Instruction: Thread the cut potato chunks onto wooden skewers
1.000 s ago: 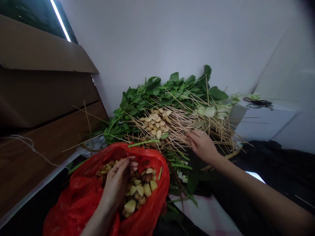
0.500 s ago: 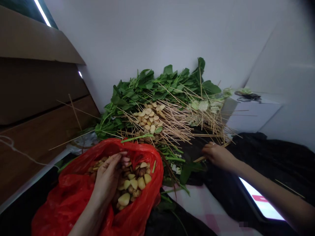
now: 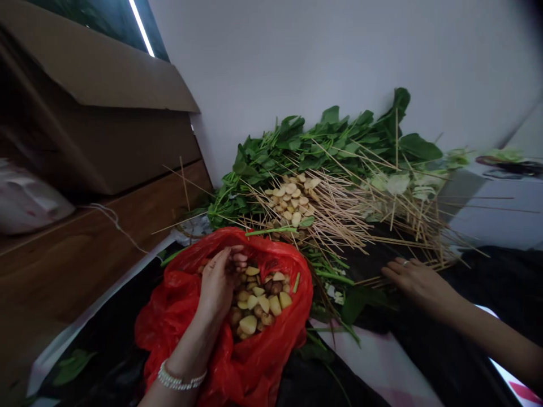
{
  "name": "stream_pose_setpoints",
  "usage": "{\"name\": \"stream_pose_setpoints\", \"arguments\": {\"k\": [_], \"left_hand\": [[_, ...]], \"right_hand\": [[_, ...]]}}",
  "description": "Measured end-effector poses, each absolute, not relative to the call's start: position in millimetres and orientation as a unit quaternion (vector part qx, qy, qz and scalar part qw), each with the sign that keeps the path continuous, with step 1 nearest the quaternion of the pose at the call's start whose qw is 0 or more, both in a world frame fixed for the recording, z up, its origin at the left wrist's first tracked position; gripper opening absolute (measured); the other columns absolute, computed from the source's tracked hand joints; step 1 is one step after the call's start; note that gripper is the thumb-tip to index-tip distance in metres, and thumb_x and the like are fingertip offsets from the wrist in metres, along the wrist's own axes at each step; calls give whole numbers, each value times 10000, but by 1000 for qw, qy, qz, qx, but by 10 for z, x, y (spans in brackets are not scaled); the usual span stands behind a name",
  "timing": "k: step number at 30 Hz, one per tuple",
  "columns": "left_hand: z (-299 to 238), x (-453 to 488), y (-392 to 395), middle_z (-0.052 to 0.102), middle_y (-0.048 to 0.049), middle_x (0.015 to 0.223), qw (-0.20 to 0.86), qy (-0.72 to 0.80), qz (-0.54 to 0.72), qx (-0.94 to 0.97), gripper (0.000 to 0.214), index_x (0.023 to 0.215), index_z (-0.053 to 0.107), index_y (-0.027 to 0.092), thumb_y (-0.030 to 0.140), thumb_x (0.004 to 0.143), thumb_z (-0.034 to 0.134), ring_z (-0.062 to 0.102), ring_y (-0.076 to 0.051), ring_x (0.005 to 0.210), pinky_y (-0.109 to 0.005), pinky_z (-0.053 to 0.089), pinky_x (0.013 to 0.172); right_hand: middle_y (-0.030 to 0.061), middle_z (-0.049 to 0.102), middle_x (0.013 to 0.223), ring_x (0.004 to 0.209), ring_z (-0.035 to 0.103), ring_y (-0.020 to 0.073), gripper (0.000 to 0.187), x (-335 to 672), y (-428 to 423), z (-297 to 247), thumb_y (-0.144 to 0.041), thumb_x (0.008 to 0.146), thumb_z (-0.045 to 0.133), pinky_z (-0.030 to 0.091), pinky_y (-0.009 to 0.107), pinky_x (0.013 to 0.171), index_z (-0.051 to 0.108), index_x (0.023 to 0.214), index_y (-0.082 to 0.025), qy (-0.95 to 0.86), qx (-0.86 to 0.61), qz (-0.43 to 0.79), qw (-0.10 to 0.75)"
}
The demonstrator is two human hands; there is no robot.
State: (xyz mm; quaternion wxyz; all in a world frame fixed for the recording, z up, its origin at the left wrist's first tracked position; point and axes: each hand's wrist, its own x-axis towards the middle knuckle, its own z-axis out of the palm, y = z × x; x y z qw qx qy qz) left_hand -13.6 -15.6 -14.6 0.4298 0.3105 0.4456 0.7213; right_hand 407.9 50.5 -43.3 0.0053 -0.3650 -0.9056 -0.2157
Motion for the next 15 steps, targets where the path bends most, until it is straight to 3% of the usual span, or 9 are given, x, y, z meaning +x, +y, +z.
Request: {"name": "stream_pose_setpoints", "arguments": {"k": [6, 10, 15], "left_hand": [[-130, -93, -191, 688, -25, 672, 406, 482, 687, 360, 297, 868, 724, 133, 406, 821, 618, 593, -101, 609, -187, 443, 589], [-86, -53, -235, 702, -33, 701, 387, 508, 652, 409, 275, 864, 726, 134, 387, 819, 627, 602, -114, 635, -200, 456, 617], [-90, -35, -249, 709, -37, 715, 365, 514, 631, 453, 281, 888, 729, 137, 386, 841, 609, 613, -126, 652, -222, 471, 658]], "right_hand": [[86, 657, 904, 845, 566, 253, 303, 3911, 445, -136, 26, 777, 469, 377, 361, 738, 628, 955, -161, -901, -360, -235, 48], [94, 631, 839, 810, 553, 249, 220, 3718, 394, 77, -36, 842, 447, 379, 361, 742, 621, 935, -134, -897, -357, -245, 89], [97, 610, 812, 741, 547, 233, 182, 3297, 165, 170, -136, 906, 445, 387, 347, 704, 606, 990, -120, -884, -316, -262, 225]]}}
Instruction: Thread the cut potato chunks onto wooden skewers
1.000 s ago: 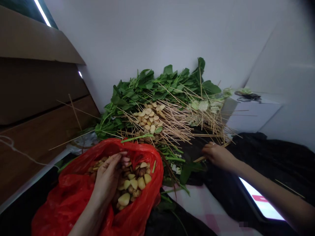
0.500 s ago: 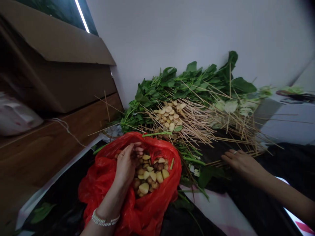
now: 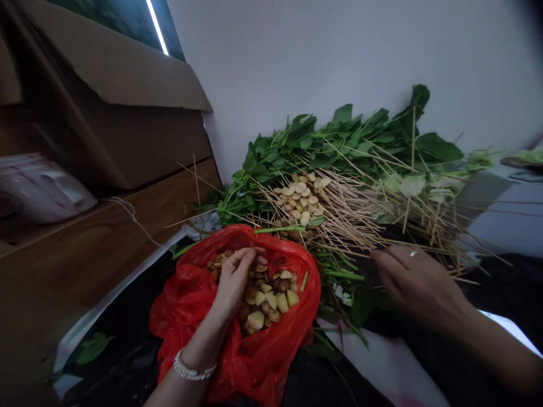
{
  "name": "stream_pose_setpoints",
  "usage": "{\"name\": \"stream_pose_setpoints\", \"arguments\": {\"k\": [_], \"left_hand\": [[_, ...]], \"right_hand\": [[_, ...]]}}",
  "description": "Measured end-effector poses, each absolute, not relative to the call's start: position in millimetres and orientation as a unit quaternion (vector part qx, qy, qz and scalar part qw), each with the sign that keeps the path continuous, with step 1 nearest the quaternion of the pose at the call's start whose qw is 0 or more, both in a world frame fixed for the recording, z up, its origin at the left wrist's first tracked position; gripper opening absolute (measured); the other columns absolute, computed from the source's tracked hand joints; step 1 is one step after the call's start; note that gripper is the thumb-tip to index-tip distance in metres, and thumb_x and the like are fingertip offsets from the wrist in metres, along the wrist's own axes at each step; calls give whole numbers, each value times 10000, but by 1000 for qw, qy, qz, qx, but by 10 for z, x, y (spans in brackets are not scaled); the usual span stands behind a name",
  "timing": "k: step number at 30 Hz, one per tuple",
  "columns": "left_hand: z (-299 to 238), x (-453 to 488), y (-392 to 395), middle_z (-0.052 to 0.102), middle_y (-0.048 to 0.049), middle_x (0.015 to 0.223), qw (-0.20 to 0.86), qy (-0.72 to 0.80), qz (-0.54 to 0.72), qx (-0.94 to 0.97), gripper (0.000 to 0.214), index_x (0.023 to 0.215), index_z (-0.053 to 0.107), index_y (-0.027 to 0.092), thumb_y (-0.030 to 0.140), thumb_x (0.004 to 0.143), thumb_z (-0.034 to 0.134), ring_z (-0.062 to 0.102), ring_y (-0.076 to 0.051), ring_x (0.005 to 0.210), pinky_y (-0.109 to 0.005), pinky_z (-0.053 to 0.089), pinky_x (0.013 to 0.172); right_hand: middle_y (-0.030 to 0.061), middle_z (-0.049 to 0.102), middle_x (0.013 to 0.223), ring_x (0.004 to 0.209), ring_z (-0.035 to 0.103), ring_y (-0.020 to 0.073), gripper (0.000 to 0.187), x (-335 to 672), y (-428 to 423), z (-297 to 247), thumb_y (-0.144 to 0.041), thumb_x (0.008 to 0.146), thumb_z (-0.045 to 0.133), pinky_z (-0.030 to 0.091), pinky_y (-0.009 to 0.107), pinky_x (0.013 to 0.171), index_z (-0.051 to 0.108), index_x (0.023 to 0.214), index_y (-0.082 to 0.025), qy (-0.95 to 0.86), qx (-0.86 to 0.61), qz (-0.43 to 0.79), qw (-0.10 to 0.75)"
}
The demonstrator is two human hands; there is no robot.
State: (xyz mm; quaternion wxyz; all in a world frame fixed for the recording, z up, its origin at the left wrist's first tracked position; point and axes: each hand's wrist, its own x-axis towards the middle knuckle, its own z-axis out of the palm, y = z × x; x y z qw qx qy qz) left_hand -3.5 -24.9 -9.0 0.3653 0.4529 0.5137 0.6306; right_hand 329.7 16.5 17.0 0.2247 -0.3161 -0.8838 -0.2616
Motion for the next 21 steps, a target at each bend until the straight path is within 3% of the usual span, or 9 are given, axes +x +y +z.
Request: {"name": "stream_pose_setpoints", "arguments": {"k": [2, 4, 8, 11, 13, 17, 21], "left_hand": [[-111, -41, -236, 709, -38, 716, 364, 512, 632, 454, 284, 892, 729, 137, 387, 846, 602, 611, -125, 640, -225, 471, 651], [-122, -54, -221, 707, -37, 713, 372, 505, 640, 444, 276, 893, 729, 138, 378, 846, 603, 609, -119, 631, -219, 468, 641], [-23, -92, -227, 697, -34, 693, 411, 479, 662, 404, 243, 858, 728, 141, 352, 837, 609, 595, -99, 613, -186, 443, 594], [167, -133, -294, 700, -38, 711, 428, 461, 667, 399, 230, 864, 729, 149, 342, 833, 609, 601, -104, 623, -189, 448, 598], [290, -177, -375, 713, -55, 744, 413, 478, 641, 436, 250, 879, 731, 150, 357, 841, 596, 622, -131, 649, -218, 469, 623], [330, -352, -622, 741, -81, 879, 262, 578, 462, 620, 299, 971, 736, 191, 383, 894, 519, 667, -217, 812, -305, 495, 741], [109, -664, -930, 727, -92, 1018, 23, 617, 234, 751, 286, 1090, 707, 245, 357, 890, 536, 616, -275, 1014, -404, 437, 904]], "right_hand": [[75, 614, 814, 668, 541, 193, 226, 3035, -8, 101, -111, 905, 435, 377, 306, 638, 596, 1062, -134, -884, -286, -236, 285], [39, 603, 769, 595, 533, 165, 225, 2747, -191, 4, -137, 911, 436, 353, 285, 560, 594, 1070, -156, -903, -274, -162, 287], [46, 644, 849, 683, 614, 174, 271, 2247, -475, -130, -107, 885, 424, 395, 282, 557, 577, 1104, -151, -943, -236, -6, 234], [51, 671, 882, 677, 631, 183, 263, 2026, -601, -188, -163, 899, 450, 406, 292, 537, 565, 1134, -142, -962, -200, 35, 185], [44, 681, 834, 625, 622, 187, 198, 1953, -659, -259, -239, 913, 472, 395, 300, 512, 594, 1041, -151, -967, -182, 36, 176], [22, 657, 668, 524, 580, 173, 146, 1924, -731, -460, -257, 865, 527, 324, 292, 449, 576, 748, -185, -968, -159, 30, 191], [8, 651, 638, 494, 549, 147, 120, 1943, -758, -581, -173, 799, 549, 281, 275, 442, 554, 681, -192, -970, -127, 43, 201]]}}
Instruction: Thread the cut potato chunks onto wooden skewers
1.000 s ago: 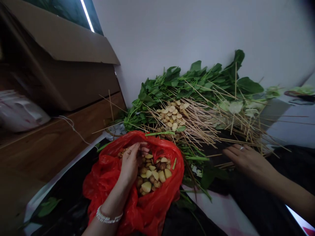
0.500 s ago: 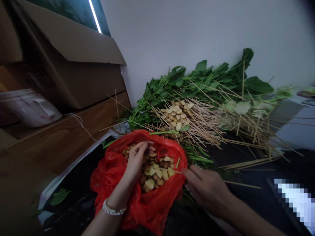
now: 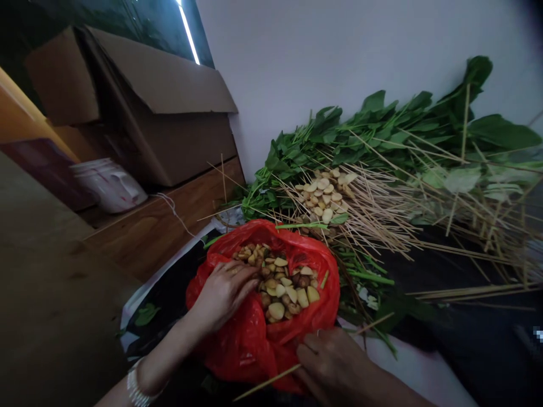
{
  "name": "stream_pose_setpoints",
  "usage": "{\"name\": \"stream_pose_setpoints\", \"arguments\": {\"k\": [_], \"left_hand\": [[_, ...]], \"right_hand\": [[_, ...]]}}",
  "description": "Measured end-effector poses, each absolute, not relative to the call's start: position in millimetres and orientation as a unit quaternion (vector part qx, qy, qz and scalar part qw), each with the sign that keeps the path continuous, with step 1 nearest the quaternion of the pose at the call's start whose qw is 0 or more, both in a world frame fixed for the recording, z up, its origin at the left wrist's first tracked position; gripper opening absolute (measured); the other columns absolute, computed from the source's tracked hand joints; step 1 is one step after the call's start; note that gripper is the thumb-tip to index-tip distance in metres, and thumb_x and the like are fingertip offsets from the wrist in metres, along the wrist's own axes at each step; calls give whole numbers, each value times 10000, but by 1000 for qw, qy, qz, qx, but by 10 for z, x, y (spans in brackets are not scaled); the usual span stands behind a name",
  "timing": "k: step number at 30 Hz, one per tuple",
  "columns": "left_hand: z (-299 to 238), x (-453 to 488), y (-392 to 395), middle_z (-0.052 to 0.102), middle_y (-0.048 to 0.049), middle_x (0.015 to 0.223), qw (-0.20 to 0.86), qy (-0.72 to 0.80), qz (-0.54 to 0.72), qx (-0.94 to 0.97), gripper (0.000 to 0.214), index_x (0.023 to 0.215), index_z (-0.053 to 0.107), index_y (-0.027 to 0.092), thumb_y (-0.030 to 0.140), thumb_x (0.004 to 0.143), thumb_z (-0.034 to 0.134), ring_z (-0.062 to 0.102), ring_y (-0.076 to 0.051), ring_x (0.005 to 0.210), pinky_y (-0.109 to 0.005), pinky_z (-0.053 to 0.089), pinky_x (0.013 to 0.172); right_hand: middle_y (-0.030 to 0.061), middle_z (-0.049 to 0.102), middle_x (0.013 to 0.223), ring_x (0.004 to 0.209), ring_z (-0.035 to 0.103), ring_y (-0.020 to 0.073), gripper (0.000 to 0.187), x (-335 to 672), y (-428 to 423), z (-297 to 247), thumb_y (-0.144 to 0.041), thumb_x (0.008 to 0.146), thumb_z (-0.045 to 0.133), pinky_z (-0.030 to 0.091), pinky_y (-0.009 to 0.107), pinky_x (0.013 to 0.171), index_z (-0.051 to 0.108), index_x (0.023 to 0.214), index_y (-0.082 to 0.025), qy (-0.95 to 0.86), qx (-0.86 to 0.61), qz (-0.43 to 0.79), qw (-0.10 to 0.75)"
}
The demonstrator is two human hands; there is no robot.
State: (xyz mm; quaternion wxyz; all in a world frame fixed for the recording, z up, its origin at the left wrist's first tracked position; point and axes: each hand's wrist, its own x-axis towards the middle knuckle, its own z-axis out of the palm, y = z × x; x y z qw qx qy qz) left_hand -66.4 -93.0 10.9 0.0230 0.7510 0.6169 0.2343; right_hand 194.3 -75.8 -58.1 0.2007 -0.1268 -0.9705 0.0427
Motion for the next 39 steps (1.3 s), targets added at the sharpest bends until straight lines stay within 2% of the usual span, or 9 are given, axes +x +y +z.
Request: {"name": "stream_pose_setpoints", "arguments": {"k": [5, 9, 14, 18, 22, 27, 30, 34, 39], "left_hand": [[-28, -982, -1226, 724, -105, 912, -49, 598, 139, 788, 284, 1077, 699, 198, 294, 917, 485, 633, -233, 895, -369, 445, 866], [95, -1021, -1294, 701, -72, 723, -16, 617, 40, 786, 279, 932, 724, 223, 275, 909, 451, 639, -204, 683, -329, 450, 709], [300, -957, -1254, 706, -82, 696, 28, 689, -105, 716, 236, 715, 724, 239, 290, 818, 518, 669, -258, 676, -340, 437, 626], [340, -875, -1191, 721, -104, 947, 50, 685, -32, 726, 210, 887, 741, 259, 293, 754, 581, 668, -288, 883, -369, 466, 754], [287, -747, -1116, 687, -160, 1076, 60, 688, -20, 723, 543, 1190, 630, 214, 406, 683, 667, 647, -331, 960, -395, 479, 789], [228, -602, -970, 699, -157, 867, 64, 672, -69, 735, 518, 1070, 627, 154, 325, 585, 691, 656, -343, 798, -386, 473, 683], [155, -598, -906, 694, -129, 881, 101, 671, -40, 733, 583, 1158, 562, 171, 279, 592, 651, 661, -312, 804, -349, 467, 681], [20, -585, -881, 687, -114, 984, 152, 686, 58, 709, 612, 1228, 486, 188, 260, 635, 623, 665, -283, 878, -334, 472, 738], [-32, -319, -702, 671, -109, 1111, 191, 657, 228, 693, 432, 1156, 534, 213, 190, 726, 571, 627, -260, 1020, -375, 468, 872]], "right_hand": [[2, 624, 624, 490, 510, 133, 115, 1948, -761, -659, -139, 758, 538, 259, 278, 445, 520, 659, -194, -972, -100, 36, 212], [8, 619, 633, 509, 504, 129, 121, 1945, -758, -704, -119, 757, 527, 253, 286, 453, 525, 655, -183, -974, -96, 35, 203], [27, 647, 666, 515, 519, 130, 119, 1947, -760, -685, -89, 764, 511, 265, 271, 461, 558, 691, -170, -976, -107, 51, 181], [23, 640, 651, 498, 523, 139, 131, 1950, -760, -694, -85, 751, 509, 263, 276, 444, 547, 669, -180, -975, -107, 62, 184], [29, 642, 657, 503, 540, 146, 135, 1947, -758, -690, -95, 776, 492, 274, 277, 448, 545, 684, -178, -973, -113, 65, 191], [24, 636, 642, 502, 545, 147, 128, 1943, -767, -630, -106, 770, 495, 264, 291, 444, 550, 682, -181, -972, -120, 57, 192], [15, 644, 654, 509, 547, 145, 101, 1944, -768, -593, -111, 755, 514, 251, 304, 443, 556, 701, -185, -974, -129, 55, 180], [-2, 640, 664, 512, 540, 145, 78, 1941, -756, -593, -121, 740, 564, 202, 319, 443, 547, 704, -188, -977, -126, 41, 169], [-4, 635, 696, 553, 543, 144, 93, 1934, -745, -642, -122, 759, 553, 211, 310, 457, 507, 730, -196, -977, -117, 36, 172]]}}
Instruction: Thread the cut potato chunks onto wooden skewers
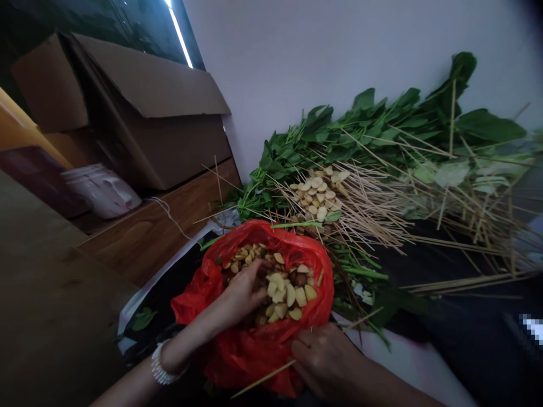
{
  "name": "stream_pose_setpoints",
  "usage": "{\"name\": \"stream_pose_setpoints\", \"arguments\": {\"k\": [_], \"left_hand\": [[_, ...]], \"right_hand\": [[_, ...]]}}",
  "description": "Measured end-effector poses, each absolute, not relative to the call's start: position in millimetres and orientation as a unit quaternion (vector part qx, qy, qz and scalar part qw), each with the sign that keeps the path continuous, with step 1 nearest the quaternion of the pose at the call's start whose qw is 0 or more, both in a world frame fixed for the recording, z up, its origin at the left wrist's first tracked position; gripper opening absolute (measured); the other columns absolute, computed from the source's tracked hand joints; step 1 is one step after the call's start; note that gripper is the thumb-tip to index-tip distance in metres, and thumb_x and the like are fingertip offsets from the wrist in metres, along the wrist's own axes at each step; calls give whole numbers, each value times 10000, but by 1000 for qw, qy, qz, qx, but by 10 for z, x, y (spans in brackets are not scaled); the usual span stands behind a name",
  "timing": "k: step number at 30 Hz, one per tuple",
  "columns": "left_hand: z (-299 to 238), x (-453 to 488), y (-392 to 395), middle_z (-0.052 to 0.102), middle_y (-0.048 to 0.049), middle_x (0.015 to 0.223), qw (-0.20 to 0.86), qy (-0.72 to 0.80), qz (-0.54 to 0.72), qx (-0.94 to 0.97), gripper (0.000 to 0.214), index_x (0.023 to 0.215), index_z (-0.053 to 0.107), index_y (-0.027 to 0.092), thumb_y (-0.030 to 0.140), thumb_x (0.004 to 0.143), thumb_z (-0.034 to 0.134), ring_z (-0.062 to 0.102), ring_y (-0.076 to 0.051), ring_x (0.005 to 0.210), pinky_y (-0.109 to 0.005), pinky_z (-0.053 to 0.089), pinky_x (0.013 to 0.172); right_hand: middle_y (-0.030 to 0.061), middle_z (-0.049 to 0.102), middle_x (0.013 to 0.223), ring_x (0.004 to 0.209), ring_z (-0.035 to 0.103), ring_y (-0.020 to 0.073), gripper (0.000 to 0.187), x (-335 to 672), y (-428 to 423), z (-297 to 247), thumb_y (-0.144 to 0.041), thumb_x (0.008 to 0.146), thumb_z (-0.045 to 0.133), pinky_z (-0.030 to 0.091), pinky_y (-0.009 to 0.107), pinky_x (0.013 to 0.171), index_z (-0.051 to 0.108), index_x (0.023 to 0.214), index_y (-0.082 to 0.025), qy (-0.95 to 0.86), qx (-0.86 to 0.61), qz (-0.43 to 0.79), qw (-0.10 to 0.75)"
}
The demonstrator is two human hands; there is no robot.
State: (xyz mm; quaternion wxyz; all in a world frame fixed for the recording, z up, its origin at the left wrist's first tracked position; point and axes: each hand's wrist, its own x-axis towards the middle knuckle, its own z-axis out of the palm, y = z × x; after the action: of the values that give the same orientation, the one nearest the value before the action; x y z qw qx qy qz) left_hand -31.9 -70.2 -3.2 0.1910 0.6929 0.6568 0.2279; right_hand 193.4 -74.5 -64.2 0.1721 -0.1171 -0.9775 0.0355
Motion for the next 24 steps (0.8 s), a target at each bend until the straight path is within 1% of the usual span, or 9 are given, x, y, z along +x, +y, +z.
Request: {"name": "stream_pose_setpoints", "arguments": {"k": [2, 5, 7, 10, 13, 15, 18, 20, 24], "left_hand": [[-11, -175, -573, 677, -101, 1095, 188, 638, 263, 699, 361, 1119, 569, 216, 194, 758, 572, 624, -254, 1019, -386, 463, 889], [57, -26, -391, 689, -98, 1052, 181, 614, 275, 718, 307, 1074, 618, 202, 235, 768, 618, 630, -254, 974, -381, 468, 868], [122, -4, -298, 696, -95, 1043, 176, 599, 274, 732, 319, 1085, 639, 206, 282, 775, 641, 636, -258, 953, -375, 471, 847], [193, -77, -199, 689, -93, 1086, 142, 589, 291, 740, 318, 1127, 648, 226, 343, 838, 588, 627, -257, 996, -374, 452, 875], [162, -180, -145, 684, -93, 1081, 112, 602, 338, 714, 283, 1085, 676, 225, 354, 877, 534, 620, -248, 995, -368, 440, 880], [99, -212, -142, 694, -88, 1011, 116, 603, 388, 687, 244, 991, 707, 215, 346, 880, 533, 628, -233, 941, -347, 447, 849], [28, -185, -183, 700, -76, 900, 157, 578, 438, 670, 195, 878, 726, 202, 333, 852, 585, 635, -213, 865, -319, 457, 805], [21, -139, -228, 697, -75, 873, 199, 549, 445, 679, 170, 868, 729, 194, 314, 838, 613, 635, -205, 841, -313, 463, 789], [34, -52, -313, 692, -76, 918, 253, 499, 413, 718, 170, 919, 731, 197, 237, 862, 576, 624, -194, 871, -324, 465, 819]], "right_hand": [[-1, 634, 705, 561, 545, 147, 105, 1939, -737, -654, -111, 771, 538, 222, 310, 459, 492, 737, -199, -977, -119, 33, 174], [2, 633, 705, 573, 549, 150, 114, 1965, -713, -670, -115, 790, 527, 234, 310, 463, 478, 735, -202, -976, -124, 26, 178], [2, 632, 695, 579, 551, 148, 108, 1991, -693, -673, -129, 807, 528, 241, 306, 469, 483, 742, -202, -974, -135, 18, 180], [5, 642, 694, 573, 553, 147, 102, 2026, -669, -637, -215, 862, 535, 265, 292, 486, 507, 766, -199, -970, -150, 13, 190], [11, 645, 663, 540, 546, 151, 260, 2059, -629, -540, -395, 904, 534, 280, 283, 498, 529, 733, -198, -961, -170, 11, 218], [14, 631, 635, 535, 547, 157, 332, 2093, -567, -464, -439, 932, 488, 284, 286, 508, 542, 711, -197, -950, -186, 0, 251], [18, 606, 615, 543, 547, 150, 354, 2178, -401, -385, -314, 992, 379, 299, 283, 539, 554, 711, -190, -920, -222, -37, 322], [28, 612, 629, 562, 559, 143, 349, 2247, -269, -366, -234, 999, 339, 317, 271, 566, 578, 751, -175, -894, -273, -52, 352], [47, 637, 685, 588, 580, 143, 332, 2354, -74, -377, -171, 989, 302, 330, 259, 581, 617, 890, -141, -868, -355, -76, 339]]}}
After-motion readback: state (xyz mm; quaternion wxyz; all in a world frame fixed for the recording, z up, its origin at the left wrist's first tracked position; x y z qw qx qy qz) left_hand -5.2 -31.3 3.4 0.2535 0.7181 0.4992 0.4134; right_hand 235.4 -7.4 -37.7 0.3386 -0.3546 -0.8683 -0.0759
